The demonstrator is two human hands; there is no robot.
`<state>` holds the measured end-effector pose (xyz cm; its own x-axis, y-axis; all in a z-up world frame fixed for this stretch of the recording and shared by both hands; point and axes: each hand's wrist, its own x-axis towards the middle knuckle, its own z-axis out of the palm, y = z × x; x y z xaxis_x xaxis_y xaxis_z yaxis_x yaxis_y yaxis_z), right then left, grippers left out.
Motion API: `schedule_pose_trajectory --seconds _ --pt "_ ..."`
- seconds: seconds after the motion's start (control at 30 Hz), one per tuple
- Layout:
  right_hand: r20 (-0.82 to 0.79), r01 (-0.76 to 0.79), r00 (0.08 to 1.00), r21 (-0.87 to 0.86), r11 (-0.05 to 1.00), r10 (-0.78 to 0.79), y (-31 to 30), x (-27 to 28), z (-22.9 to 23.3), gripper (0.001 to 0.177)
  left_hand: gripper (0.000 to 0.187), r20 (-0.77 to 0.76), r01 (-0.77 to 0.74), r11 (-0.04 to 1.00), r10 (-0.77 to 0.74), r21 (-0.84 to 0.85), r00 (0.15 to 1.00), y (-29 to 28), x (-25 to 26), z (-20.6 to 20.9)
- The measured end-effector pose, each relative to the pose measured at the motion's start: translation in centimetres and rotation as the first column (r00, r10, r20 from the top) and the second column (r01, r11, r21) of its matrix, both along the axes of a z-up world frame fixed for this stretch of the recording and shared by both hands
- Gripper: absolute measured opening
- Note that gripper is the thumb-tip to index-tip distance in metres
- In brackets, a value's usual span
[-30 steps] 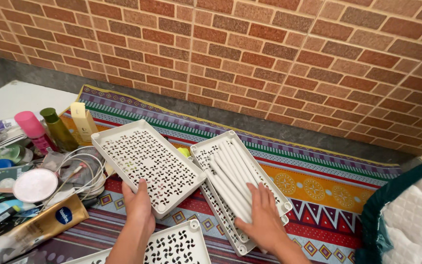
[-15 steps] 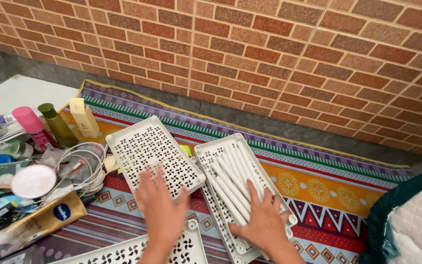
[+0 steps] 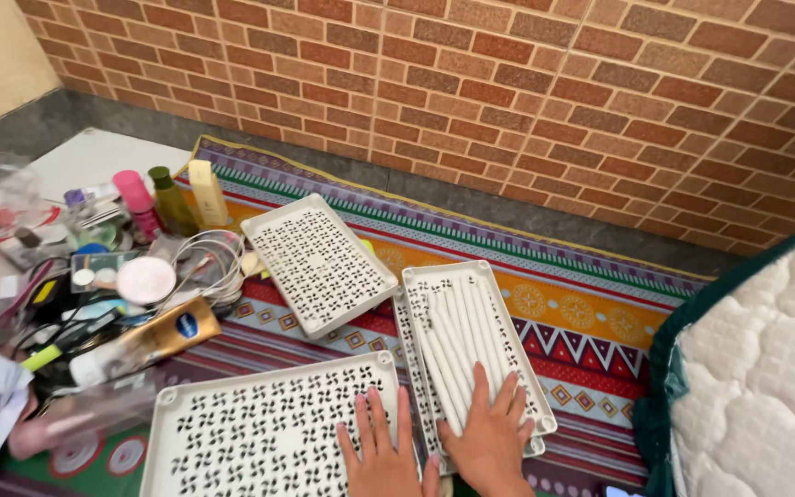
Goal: The person assembles a white perforated tray by attaching black corner caps and inserting white support rods. They handle multiple trays and rods, securing the components on the floor.
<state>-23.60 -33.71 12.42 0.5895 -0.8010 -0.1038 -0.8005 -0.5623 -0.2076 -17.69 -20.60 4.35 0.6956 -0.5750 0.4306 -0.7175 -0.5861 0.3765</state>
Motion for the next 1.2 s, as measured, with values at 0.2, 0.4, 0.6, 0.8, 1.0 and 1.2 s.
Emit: schedule_pose_trajectory --seconds 0.2,0.4,0.6,0.8,1.0,1.2 --pt "0.205 -0.059 0.974 -0.163 0.985 0.093 0.9 -2.3 -0.4 0.094 0.084 0.311 -0.083 0.996 0.076 0.01 0.947 5.2 -2.7 -9.9" --pt "0.282 0.03 0.959 -0.127 0.991 0.007 -0.5 -3.5 -2.3 0.058 0.046 0.763 -0.226 0.974 0.16 -0.019 0.626 6.0 -2.5 -13.9" --pt "0.445 -0.014 0.895 -0.017 1.0 0.02 -5.0 -3.0 -6.3 0.039 0.084 -0.12 0.179 0.892 -0.142 0.414 0.983 6.9 -4.0 -6.5" --pt "0.523 -0.022 0.852 0.093 0.995 -0.031 -6.2 -3.3 -5.0 0.035 0.079 -0.179 0.104 0.945 -0.049 0.311 0.983 10.4 -2.9 2.9" --pt "0.544 -0.164 0.839 0.259 0.952 -0.004 0.4 -2.3 -2.4 0.038 0.074 0.254 -0.312 0.95 0.303 -0.005 0.918 17.5 4.3 6.8" --pt "0.486 -0.148 0.871 0.113 0.983 0.075 4.9 4.1 0.3 0.04 0.075 0.057 -0.324 0.897 0.323 0.301 0.945 21.9 11.4 7.5"
